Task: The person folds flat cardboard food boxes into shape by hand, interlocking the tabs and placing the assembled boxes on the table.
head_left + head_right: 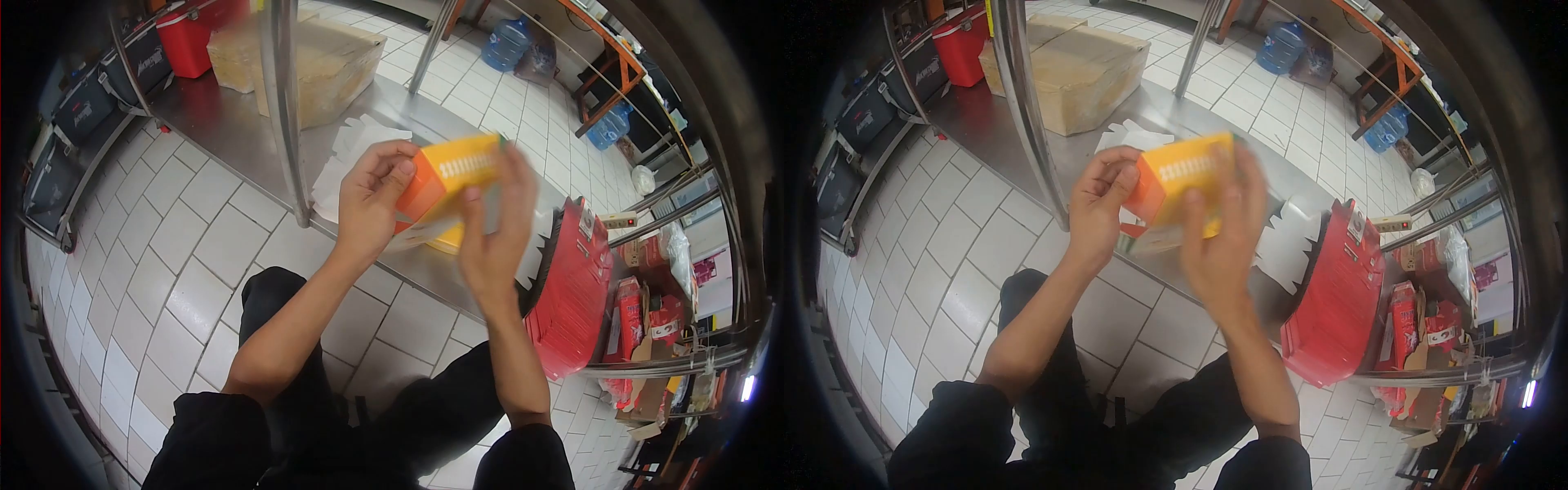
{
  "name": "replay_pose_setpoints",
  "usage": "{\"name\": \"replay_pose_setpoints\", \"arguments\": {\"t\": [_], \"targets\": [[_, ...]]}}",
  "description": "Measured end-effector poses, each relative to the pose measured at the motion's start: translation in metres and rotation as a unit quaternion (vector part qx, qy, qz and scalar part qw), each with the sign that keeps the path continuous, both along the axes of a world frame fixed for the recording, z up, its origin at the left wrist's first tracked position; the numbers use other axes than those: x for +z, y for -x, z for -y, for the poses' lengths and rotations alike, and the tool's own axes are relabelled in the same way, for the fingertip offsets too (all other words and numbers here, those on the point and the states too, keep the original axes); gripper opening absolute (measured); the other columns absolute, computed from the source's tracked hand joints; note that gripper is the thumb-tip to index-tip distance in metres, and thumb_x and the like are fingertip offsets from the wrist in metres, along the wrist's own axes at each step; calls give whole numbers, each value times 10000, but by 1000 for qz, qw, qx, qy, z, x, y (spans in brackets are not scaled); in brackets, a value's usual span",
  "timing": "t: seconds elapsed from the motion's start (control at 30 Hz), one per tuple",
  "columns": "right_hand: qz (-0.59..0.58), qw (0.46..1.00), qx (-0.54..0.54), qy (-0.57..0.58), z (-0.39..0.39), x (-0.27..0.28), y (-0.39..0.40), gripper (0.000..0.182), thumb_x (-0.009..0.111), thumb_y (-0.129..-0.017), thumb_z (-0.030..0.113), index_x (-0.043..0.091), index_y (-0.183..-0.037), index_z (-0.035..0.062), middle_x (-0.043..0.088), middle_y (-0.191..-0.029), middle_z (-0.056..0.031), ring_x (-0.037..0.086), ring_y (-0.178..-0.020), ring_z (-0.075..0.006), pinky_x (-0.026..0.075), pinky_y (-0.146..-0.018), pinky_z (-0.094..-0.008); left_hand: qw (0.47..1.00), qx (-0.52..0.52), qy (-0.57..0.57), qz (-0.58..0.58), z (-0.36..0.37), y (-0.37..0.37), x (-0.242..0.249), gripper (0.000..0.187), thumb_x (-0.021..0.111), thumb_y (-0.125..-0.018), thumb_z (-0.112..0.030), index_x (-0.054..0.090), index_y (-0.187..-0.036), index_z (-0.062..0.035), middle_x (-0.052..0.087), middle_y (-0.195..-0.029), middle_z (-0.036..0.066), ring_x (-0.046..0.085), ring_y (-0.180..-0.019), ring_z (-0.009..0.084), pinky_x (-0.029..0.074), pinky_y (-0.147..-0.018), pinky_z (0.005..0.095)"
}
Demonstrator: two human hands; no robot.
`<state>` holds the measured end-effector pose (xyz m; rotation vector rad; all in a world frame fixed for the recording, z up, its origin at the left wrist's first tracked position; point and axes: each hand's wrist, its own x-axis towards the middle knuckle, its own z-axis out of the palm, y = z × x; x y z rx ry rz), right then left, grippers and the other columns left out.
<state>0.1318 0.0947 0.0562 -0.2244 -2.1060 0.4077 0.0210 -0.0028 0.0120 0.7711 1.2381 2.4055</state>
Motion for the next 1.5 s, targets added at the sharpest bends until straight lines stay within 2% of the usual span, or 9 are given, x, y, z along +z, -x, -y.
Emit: {"name": "replay_pose_setpoints", "arguments": {"t": [0.13, 0.23, 0.3, 0.5, 0.73, 0.9, 1.23, 1.4, 1.5], "targets": [[-50, 988, 1, 149, -27, 4, -4, 331, 562, -962, 169, 588, -1235, -15, 535, -1290, -197, 548, -1139, -274, 411, -996, -383, 999, -35, -12, -5, 7, 11, 2, 163, 554, -986, -133, 589, -1115, -40, 644, -1010, 24, 589, -860, 80, 459, -785, 218], [123, 893, 98, 423, -38, 0, -14, 323, 578, -980, 231, 597, -1185, -19, 649, -1126, -125, 617, -984, -175, 474, -880, -310, 995, -19, -87, 51, 0, 19, -4, 167, 588, -965, -130, 592, -1114, -54, 621, -1036, 28, 576, -910, 98, 461, -826, 248], [-12, 861, 146, 486, -31, -13, -9, 317, 573, -987, 235, 589, -1191, -7, 681, -1029, -51, 639, -900, -137, 482, -867, -266, 947, 296, 19, -124, -8, 19, -4, 233, 646, -916, -125, 574, -1117, -33, 599, -1126, 87, 563, -1032, 195, 436, -948, 329], [-89, 756, 243, 601, -12, -9, -3, 319, 523, -1008, 217, 547, -1222, -18, 662, -1068, -104, 647, -965, -181, 512, -873, -291, 846, 216, 85, -480, 5, -11, 12, 369, 752, -777, -66, 562, -1088, -14, 582, -1200, 152, 561, -1112, 316, 403, -1029, 372], [-98, 732, 353, 574, -7, -4, -5, 255, 520, -1007, 196, 542, -1145, -18, 581, -1207, -123, 606, -1107, -215, 484, -1008, -356, 936, 116, -13, -331, -5, -17, -2, 232, 708, -819, -6, 576, -1009, 13, 554, -1325, 183, 563, -1191, 304, 456, -998, 372], [-23, 886, 248, 392, -14, -19, -4, 167, 616, -957, 163, 619, -995, 1, 538, -1132, -56, 583, -973, -145, 467, -913, -292, 982, -20, -137, -130, -8, -25, 3, 72, 569, -953, -21, 591, -968, 45, 528, -1322, 175, 535, -1197, 246, 488, -959, 343], [-51, 806, 316, 498, -5, -6, -8, 138, 679, -903, 86, 618, -1002, 13, 589, -1071, -51, 599, -936, -134, 487, -877, -279, 984, -88, -126, -92, -4, -19, 3, 82, 574, -957, -49, 600, -960, 29, 498, -1329, 171, 531, -1187, 230, 500, -919, 335], [4, 822, 363, 440, -21, -15, -16, 199, 677, -893, 56, 619, -1074, -4, 661, -1057, -44, 616, -936, -120, 504, -856, -273, 951, -73, -65, -295, 3, -4, 6, 168, 758, -803, -63, 628, -891, -4, 563, -1189, 100, 555, -1108, 188, 488, -944, 362], [67, 790, 303, 529, -14, -17, -15, 183, 635, -914, 23, 616, -1092, -17, 678, -1024, -33, 615, -935, -107, 498, -837, -263, 978, -59, -63, -188, 5, -14, 12, 209, 805, -751, -89, 652, -875, -18, 566, -1091, 59, 562, -1051, 171, 471, -943, 342]]}}
